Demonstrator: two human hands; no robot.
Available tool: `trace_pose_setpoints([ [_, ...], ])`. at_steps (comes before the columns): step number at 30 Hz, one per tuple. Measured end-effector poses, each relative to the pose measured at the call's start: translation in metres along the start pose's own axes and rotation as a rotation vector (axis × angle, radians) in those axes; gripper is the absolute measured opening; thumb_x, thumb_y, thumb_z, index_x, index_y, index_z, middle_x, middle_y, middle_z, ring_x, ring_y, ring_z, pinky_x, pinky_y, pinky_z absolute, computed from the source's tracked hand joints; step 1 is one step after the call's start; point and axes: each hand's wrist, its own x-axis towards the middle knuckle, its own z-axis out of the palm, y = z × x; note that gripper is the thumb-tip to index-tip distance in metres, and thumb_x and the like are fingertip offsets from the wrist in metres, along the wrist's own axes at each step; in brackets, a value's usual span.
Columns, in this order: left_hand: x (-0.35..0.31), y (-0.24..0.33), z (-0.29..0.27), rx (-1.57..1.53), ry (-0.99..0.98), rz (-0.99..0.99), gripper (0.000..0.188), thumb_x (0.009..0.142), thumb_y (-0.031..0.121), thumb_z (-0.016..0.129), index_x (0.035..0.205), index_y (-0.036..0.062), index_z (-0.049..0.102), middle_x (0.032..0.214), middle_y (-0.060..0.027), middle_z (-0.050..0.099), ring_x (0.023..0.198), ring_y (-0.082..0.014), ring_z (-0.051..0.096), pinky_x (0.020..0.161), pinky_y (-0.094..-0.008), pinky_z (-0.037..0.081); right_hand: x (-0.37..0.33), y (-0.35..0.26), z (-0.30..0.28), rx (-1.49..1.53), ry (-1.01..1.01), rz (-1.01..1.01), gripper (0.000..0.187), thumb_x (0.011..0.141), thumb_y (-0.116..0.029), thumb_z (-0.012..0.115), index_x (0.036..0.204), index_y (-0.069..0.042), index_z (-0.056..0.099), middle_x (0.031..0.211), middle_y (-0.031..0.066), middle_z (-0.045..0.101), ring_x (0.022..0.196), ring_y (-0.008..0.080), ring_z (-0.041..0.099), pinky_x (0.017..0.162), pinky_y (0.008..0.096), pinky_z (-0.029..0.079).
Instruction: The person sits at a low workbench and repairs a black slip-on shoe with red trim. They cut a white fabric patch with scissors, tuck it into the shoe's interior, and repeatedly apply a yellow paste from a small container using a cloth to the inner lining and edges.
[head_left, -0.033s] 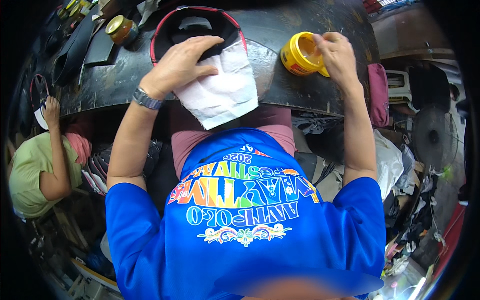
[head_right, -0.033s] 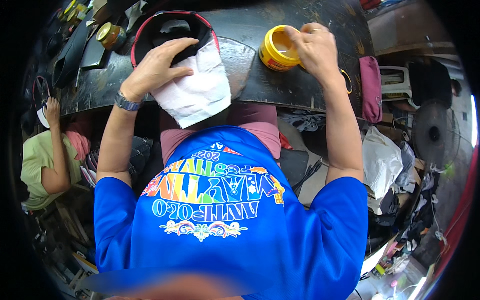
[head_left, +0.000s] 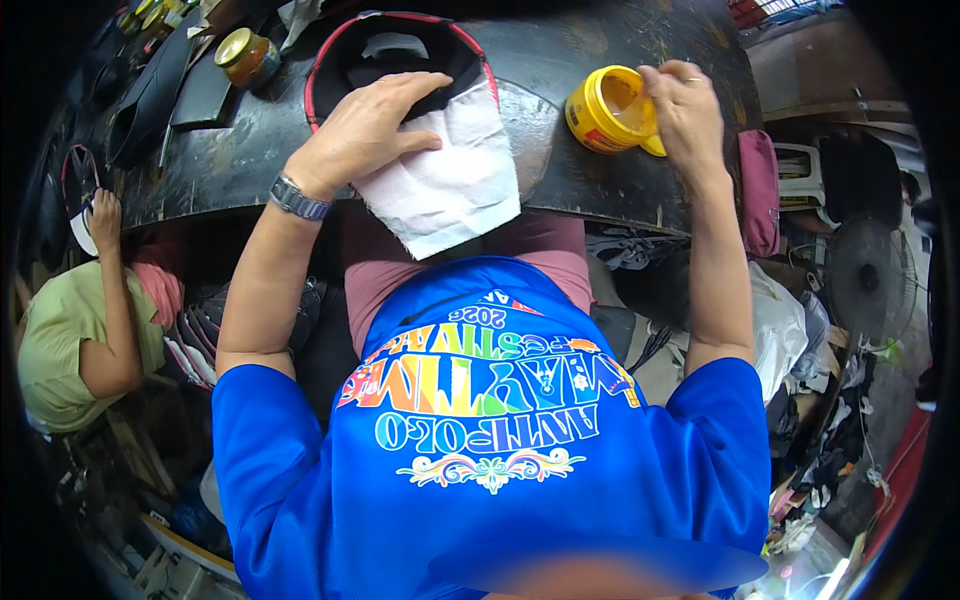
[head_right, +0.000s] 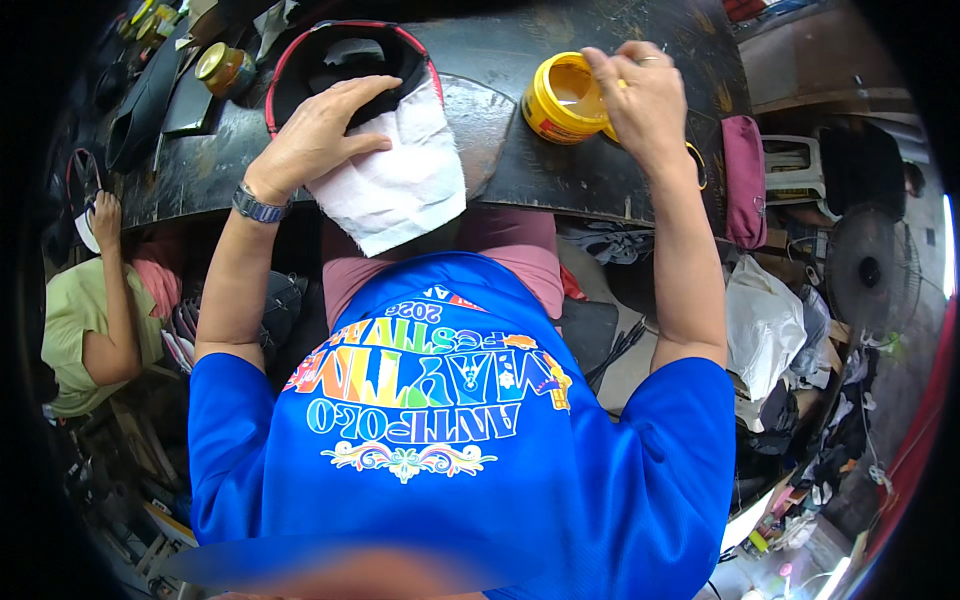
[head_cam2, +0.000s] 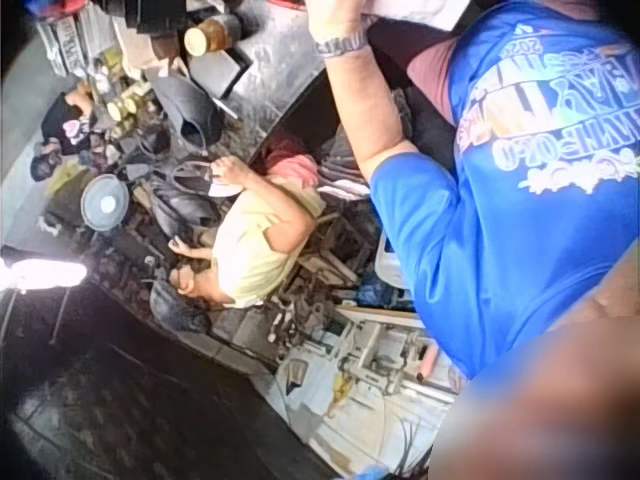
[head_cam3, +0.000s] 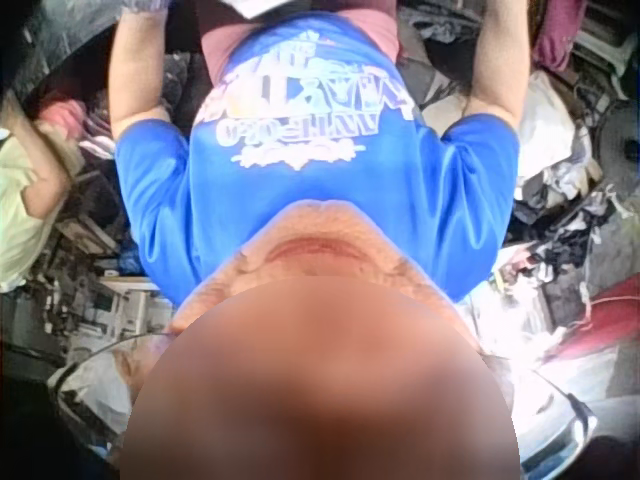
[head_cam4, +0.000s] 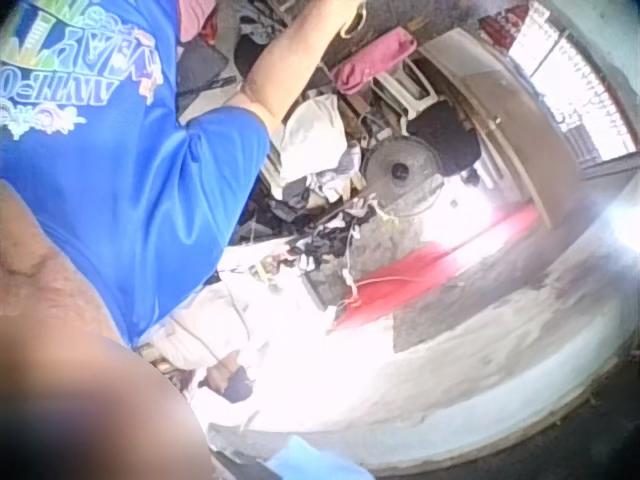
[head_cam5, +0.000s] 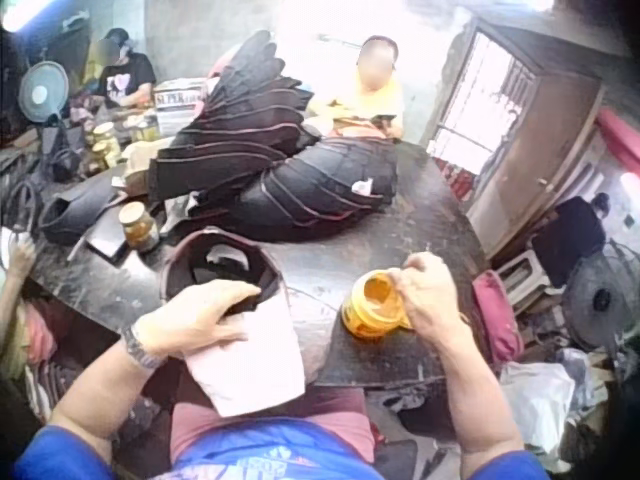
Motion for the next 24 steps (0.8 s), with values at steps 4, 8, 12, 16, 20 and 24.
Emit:
trace_pose_setpoints([
  [4, 0.007, -0.002, 0.0, 0.046, 0.021, 0.083, 0.064, 0.081, 0.023, 0.081, 0.139, 0.0077, 0.059, 0.128, -0.0188, 0.067, 0.116, -0.0348, 0.066, 0.102, -0.0438, 0.052, -0.016, -0.015, -0.017, -0.414, 0.008, -0.098, 0.026, 0.099, -0.028, 0.06, 0.099, -0.007, 0.076, 0.111, 0.0176, 0.069, 0.092, 0.0352, 0.069, 0.079, 0.0456, 0.055],
  [8, 0.036, -0.007, -0.003, -0.069, 0.034, 0.08, 0.052, 0.084, 0.026, 0.082, 0.127, 0.0034, 0.066, 0.115, -0.0188, 0.071, 0.104, -0.032, 0.071, 0.093, -0.0372, 0.056, -0.035, -0.045, -0.039, -0.59, -0.323, 0.035, 0.021, 0.096, -0.02, 0.059, 0.104, -0.006, 0.072, 0.113, 0.0181, 0.068, 0.094, 0.0358, 0.07, 0.08, 0.0449, 0.056],
  [12, 0.057, -0.009, 0.005, -0.113, 0.046, 0.103, 0.038, 0.086, 0.024, 0.082, 0.111, -0.0015, 0.07, 0.101, -0.0192, 0.073, 0.092, -0.0291, 0.074, 0.083, -0.0366, 0.058, -0.037, -0.076, -0.061, -0.354, -0.441, 0.087, 0.024, 0.093, -0.02, 0.062, 0.111, -0.006, 0.068, 0.116, 0.0202, 0.068, 0.093, 0.0348, 0.072, 0.08, 0.0459, 0.057],
  [16, 0.063, -0.008, 0.007, -0.121, 0.011, 0.053, 0.025, 0.084, 0.025, 0.077, 0.097, 0.0041, 0.076, 0.092, -0.0165, 0.075, 0.085, -0.034, 0.073, 0.079, -0.0414, 0.057, -0.019, -0.107, -0.006, 0.557, -0.165, 0.168, 0.043, 0.095, -0.018, 0.071, 0.136, -0.009, 0.059, 0.086, 0.0124, 0.07, 0.068, 0.0175, 0.066, 0.066, 0.0338, 0.054],
  [20, 0.061, -0.003, 0.008, -0.037, 0.066, 0.059, 0.024, 0.086, 0.029, 0.076, 0.095, 0.0065, 0.078, 0.092, -0.012, 0.074, 0.083, -0.0294, 0.073, 0.076, -0.0387, 0.057, -0.011, -0.129, 0.078, 0.654, -0.096, 0.27, 0.062, 0.095, -0.014, 0.073, 0.149, -0.008, 0.044, 0.085, 0.0081, 0.069, 0.074, 0.01, 0.062, 0.066, 0.0255, 0.051],
  [24, 0.053, 0.001, 0.015, -0.037, 0.101, 0.006, 0.029, 0.087, 0.033, 0.079, 0.099, 0.0061, 0.076, 0.092, -0.0093, 0.073, 0.083, -0.0244, 0.073, 0.075, -0.0351, 0.058, -0.013, -0.129, 0.102, 0.719, -0.054, 0.276, 0.07, 0.091, -0.007, 0.076, 0.151, -0.008, 0.041, 0.07, 0.0024, 0.063, 0.065, 0.0061, 0.057, 0.061, 0.0232, 0.047],
])
